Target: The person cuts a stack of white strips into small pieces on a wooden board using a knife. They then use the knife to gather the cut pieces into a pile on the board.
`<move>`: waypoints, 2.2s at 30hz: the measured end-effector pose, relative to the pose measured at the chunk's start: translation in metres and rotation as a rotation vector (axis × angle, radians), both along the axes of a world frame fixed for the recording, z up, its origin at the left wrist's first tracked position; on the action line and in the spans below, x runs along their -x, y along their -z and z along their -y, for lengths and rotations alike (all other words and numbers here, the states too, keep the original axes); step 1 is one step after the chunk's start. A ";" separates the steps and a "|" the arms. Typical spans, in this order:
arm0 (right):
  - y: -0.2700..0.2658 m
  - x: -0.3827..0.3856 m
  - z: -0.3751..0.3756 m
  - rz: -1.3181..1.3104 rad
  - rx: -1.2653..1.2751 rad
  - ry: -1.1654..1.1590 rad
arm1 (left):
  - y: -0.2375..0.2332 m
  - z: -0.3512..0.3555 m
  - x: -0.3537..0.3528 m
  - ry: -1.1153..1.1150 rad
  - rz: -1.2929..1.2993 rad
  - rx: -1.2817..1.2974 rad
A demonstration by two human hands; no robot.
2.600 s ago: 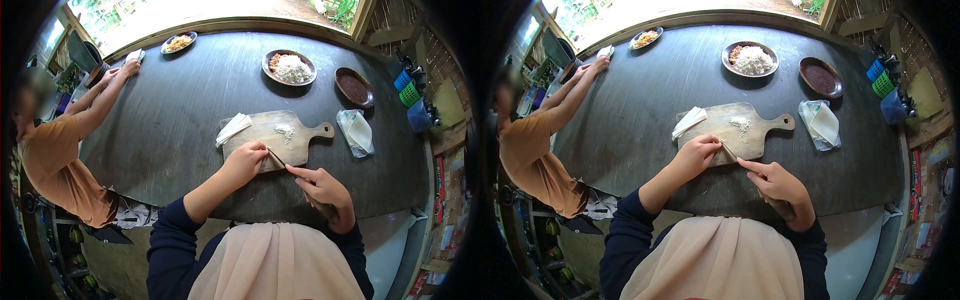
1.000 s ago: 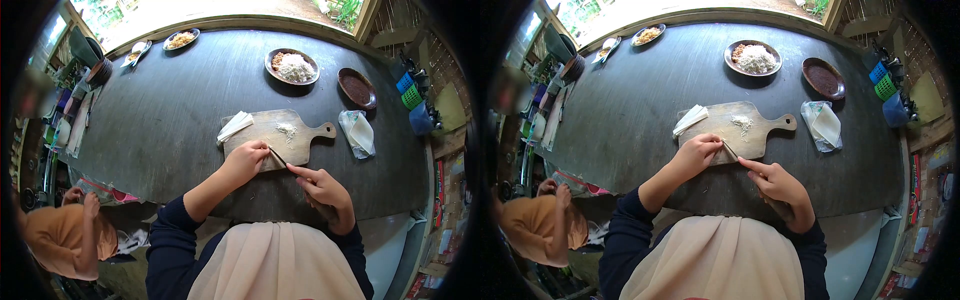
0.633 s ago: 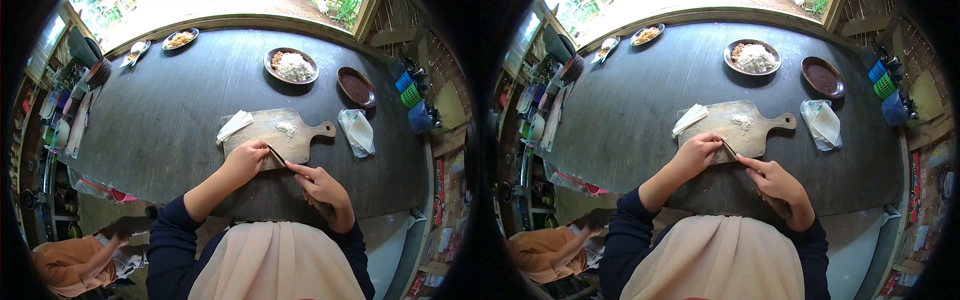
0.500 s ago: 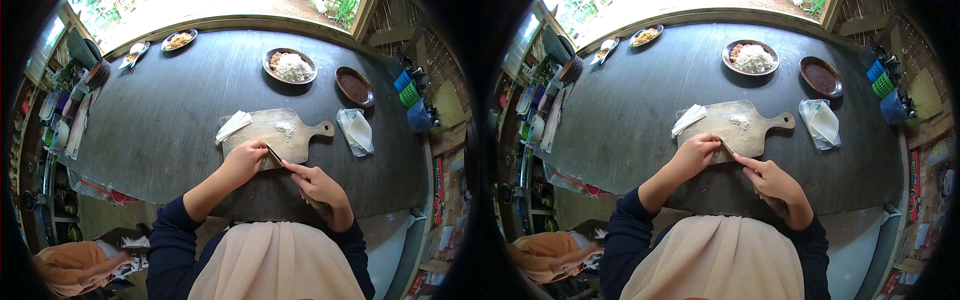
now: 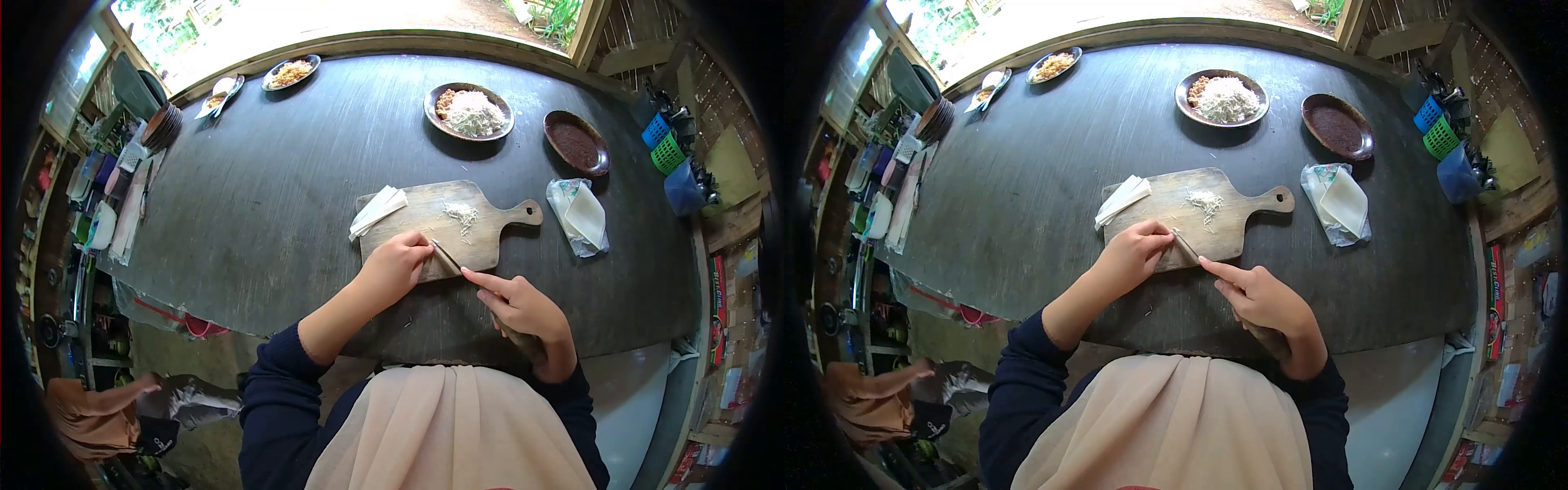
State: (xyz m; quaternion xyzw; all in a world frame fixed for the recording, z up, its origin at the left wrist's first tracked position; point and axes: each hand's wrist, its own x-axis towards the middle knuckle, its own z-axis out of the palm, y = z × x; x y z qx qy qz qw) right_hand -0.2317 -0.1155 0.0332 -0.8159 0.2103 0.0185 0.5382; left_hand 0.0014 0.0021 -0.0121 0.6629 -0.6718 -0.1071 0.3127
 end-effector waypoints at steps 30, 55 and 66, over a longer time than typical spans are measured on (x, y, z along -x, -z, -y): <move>-0.002 0.006 0.005 -0.051 -0.090 -0.019 | 0.000 0.001 0.003 -0.013 0.017 -0.002; 0.007 -0.001 -0.001 0.025 -0.013 -0.020 | 0.002 0.000 0.001 0.012 0.010 0.019; 0.006 -0.005 -0.003 0.000 -0.023 0.006 | 0.003 0.000 0.003 0.012 0.040 0.036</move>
